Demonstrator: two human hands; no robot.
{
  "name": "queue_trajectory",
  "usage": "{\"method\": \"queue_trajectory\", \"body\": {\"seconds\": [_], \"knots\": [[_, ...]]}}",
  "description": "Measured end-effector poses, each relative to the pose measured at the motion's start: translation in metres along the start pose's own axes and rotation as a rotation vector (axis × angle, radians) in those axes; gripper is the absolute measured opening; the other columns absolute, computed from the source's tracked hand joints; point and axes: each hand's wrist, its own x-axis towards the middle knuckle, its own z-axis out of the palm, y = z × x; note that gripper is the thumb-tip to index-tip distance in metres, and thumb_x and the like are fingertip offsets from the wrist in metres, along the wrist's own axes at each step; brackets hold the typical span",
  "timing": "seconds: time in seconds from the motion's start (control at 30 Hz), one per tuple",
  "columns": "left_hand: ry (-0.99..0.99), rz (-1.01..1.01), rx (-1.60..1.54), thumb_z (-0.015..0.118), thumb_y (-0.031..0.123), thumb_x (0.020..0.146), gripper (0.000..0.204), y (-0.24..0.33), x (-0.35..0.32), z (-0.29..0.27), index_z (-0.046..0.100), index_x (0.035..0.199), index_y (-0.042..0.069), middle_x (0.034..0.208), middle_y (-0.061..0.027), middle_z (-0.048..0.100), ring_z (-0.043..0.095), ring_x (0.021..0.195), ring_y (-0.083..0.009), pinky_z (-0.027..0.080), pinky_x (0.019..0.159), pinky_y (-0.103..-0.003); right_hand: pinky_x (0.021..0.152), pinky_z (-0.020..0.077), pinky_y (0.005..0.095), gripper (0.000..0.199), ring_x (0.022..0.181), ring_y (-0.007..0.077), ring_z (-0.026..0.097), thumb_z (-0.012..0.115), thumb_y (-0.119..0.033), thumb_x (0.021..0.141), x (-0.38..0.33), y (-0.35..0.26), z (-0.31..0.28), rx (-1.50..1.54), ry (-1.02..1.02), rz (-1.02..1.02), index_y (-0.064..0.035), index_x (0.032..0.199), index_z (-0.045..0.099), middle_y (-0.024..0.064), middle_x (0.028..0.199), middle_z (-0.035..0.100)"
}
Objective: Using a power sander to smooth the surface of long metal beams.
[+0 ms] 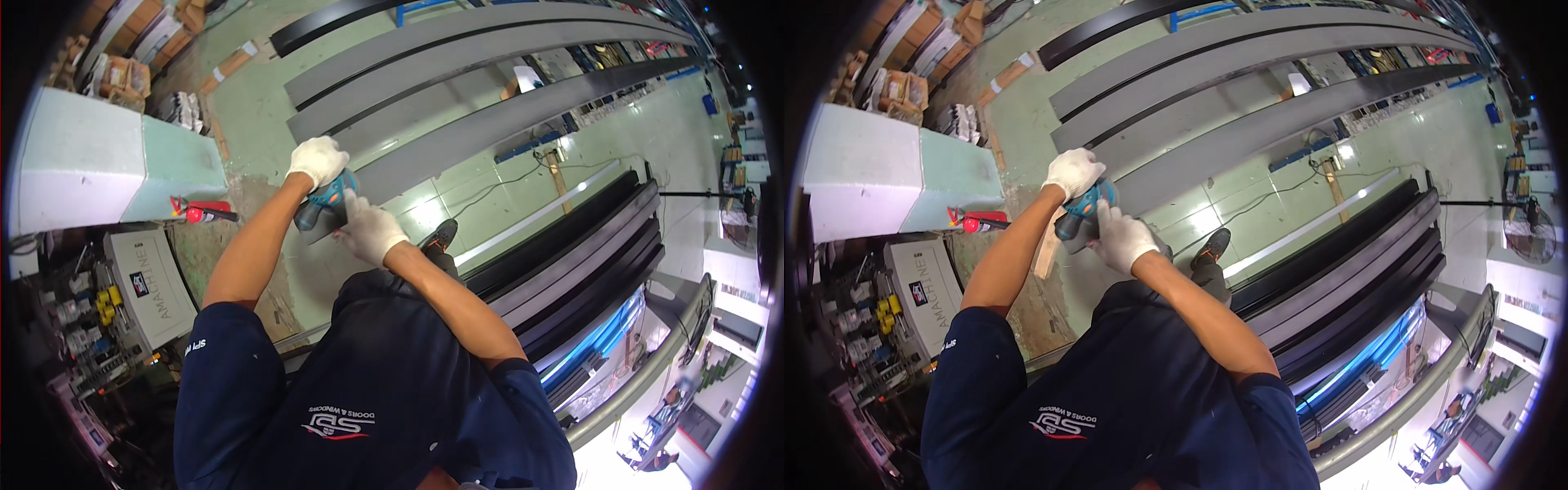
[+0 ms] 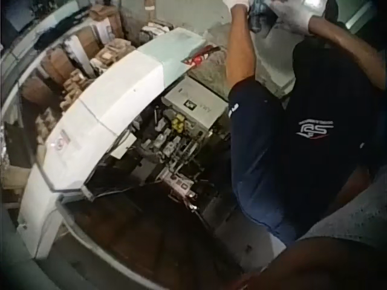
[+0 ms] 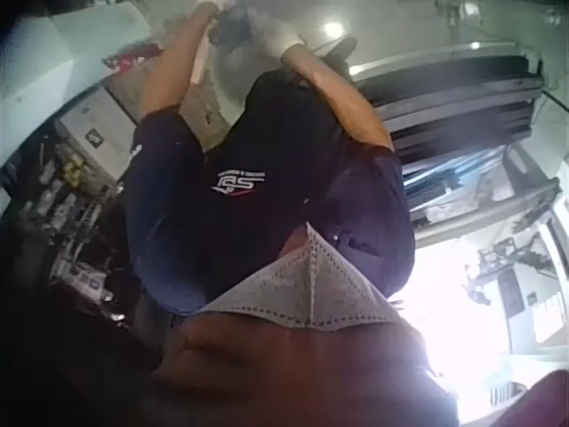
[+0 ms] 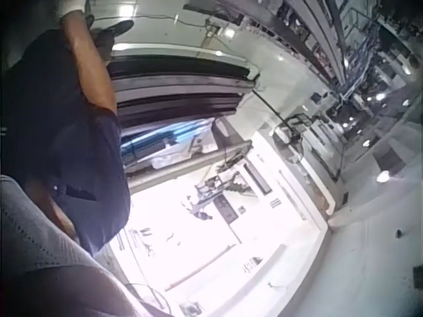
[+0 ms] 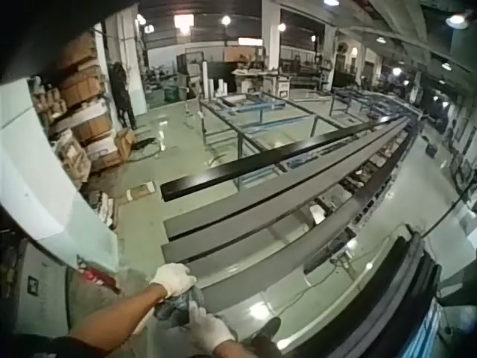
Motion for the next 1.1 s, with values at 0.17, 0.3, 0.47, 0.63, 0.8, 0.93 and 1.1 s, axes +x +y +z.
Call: {"method": "queue_trajectory", "body": {"seconds": [0.17, 0.3, 0.47, 0.63, 0.8, 0.93, 1.1], "knots": [[0.057, -0.117, 0.000, 0.065, 0.039, 0.092, 0.042, -0.075, -0.057, 0.007, 0.089, 0.109, 0.009, 0.119, -0.0263, 0.083, 0.079, 0.117, -0.0474, 0.062, 0.105, -0.055, 0.091, 0.0642, 0.0569, 0.087, 0.104, 0.0476, 0.080, 0.073, -0.038, 0.110, 0.008, -0.048, 0.064, 0.106, -0.003, -0.189, 0.0113, 0.169, 0.034, 0.0320, 0.128, 0.071], [0.132, -0.227, -0.038, 0.067, 0.040, 0.091, 0.042, -0.106, -0.080, 0.022, 0.089, 0.108, 0.009, 0.117, -0.0262, 0.083, 0.079, 0.115, -0.0474, 0.062, 0.105, -0.055, 0.087, 0.0645, 0.0571, 0.083, 0.102, 0.0472, 0.080, 0.074, -0.032, 0.108, 0.012, -0.054, 0.078, 0.147, -0.031, -0.249, 0.0088, 0.168, 0.036, 0.0317, 0.127, 0.072], [0.105, -0.154, -0.053, 0.067, 0.043, 0.092, 0.044, -0.064, -0.059, 0.017, 0.089, 0.107, 0.009, 0.117, -0.0258, 0.083, 0.079, 0.115, -0.0466, 0.062, 0.103, -0.055, 0.090, 0.0637, 0.0585, 0.077, 0.103, 0.0492, 0.079, 0.068, -0.029, 0.111, -0.001, -0.035, 0.058, 0.172, -0.004, -0.151, 0.0047, 0.170, 0.031, 0.0325, 0.127, 0.071], [0.102, 0.123, 0.008, 0.065, 0.041, 0.095, 0.042, 0.034, 0.006, -0.001, 0.088, 0.105, 0.007, 0.115, -0.0245, 0.083, 0.079, 0.113, -0.0459, 0.063, 0.102, -0.055, 0.092, 0.0631, 0.0605, 0.077, 0.106, 0.0514, 0.078, 0.069, -0.031, 0.111, -0.007, 0.016, 0.022, 0.221, 0.145, 0.023, 0.0030, 0.169, 0.032, 0.0319, 0.130, 0.071], [0.075, 0.332, 0.024, 0.068, 0.042, 0.100, 0.040, 0.155, 0.077, -0.004, 0.086, 0.108, 0.007, 0.115, -0.0228, 0.084, 0.079, 0.113, -0.0446, 0.063, 0.103, -0.054, 0.096, 0.0619, 0.0624, 0.084, 0.108, 0.0542, 0.078, 0.074, -0.035, 0.108, -0.019, 0.082, -0.040, 0.227, 0.314, 0.308, -0.0034, 0.174, 0.032, 0.0349, 0.131, 0.073], [0.110, 0.462, -0.006, 0.067, 0.041, 0.103, 0.040, 0.247, 0.121, -0.004, 0.086, 0.110, 0.007, 0.117, -0.0221, 0.084, 0.079, 0.115, -0.0431, 0.062, 0.106, -0.053, 0.094, 0.0626, 0.0622, 0.083, 0.105, 0.0569, 0.078, 0.076, -0.040, 0.106, -0.026, 0.149, -0.088, 0.179, 0.445, 0.428, -0.0085, 0.171, 0.036, 0.0364, 0.127, 0.076], [-0.010, 0.464, -0.023, 0.064, 0.042, 0.106, 0.043, 0.318, 0.147, -0.013, 0.086, 0.121, 0.008, 0.131, -0.0218, 0.082, 0.077, 0.125, -0.0416, 0.060, 0.110, -0.052, 0.096, 0.0626, 0.0608, 0.071, 0.107, 0.0524, 0.079, 0.080, -0.038, 0.102, -0.033, 0.209, -0.138, 0.146, 0.426, 0.530, -0.0065, 0.158, 0.051, 0.0327, 0.113, 0.081]]}}
